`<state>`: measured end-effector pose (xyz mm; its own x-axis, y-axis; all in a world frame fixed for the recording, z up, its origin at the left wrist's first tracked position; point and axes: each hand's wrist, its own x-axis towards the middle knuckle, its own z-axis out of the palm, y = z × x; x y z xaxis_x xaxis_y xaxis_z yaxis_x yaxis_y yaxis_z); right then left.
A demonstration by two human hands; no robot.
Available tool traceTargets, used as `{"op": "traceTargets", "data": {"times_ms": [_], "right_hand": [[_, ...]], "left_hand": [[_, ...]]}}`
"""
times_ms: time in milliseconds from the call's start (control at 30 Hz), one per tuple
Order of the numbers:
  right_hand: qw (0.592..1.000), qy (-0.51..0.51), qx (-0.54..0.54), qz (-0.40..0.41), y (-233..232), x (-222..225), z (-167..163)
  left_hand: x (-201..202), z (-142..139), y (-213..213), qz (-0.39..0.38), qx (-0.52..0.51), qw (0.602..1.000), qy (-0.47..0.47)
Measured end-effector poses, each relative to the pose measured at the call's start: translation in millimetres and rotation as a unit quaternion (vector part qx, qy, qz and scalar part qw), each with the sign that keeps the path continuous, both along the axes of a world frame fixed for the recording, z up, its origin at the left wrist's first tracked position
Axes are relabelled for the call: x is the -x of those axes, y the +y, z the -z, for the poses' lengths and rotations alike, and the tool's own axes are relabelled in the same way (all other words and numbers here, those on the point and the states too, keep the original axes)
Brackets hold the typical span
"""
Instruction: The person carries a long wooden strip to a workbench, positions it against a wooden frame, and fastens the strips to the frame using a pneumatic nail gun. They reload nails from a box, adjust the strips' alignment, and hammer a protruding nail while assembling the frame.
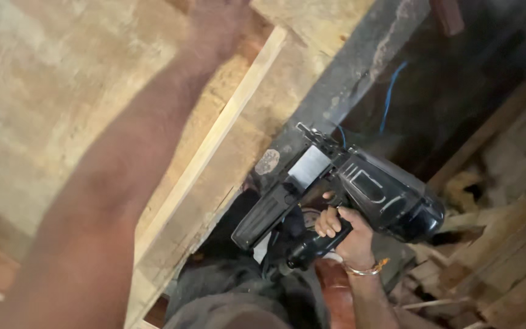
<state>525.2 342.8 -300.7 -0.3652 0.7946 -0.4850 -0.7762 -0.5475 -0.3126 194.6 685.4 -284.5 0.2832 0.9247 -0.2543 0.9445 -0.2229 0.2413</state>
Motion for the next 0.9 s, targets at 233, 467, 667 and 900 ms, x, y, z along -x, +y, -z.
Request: {"op": "traceTargets", "data": {"times_ms": [233, 467, 667, 900], "right_hand": [[0.995, -0.03, -0.039, -0.082, 43.5, 2.6, -17.6], [0.98, -0.041, -0.064, -0.182, 111.4, 14.8, -50.3], [0.959, -0.1, -0.083, -0.252, 143.8, 38.5, -90.9], [0.941, -0.101, -0.106, -0.304, 161.4, 70.9, -95.3]], "left_hand": [[-22.2, -23.9, -211.4, -0.198, -0.208, 0.948, -0.136], [7.3, -18.7, -284.0, -0.299, -0.189, 0.935, -0.018], [29.3, -2.0, -238.8, -0.305, -0.198, 0.931, -0.015], [73.6, -13.6, -136.8, -0.325, -0.067, 0.937, -0.109]]}}
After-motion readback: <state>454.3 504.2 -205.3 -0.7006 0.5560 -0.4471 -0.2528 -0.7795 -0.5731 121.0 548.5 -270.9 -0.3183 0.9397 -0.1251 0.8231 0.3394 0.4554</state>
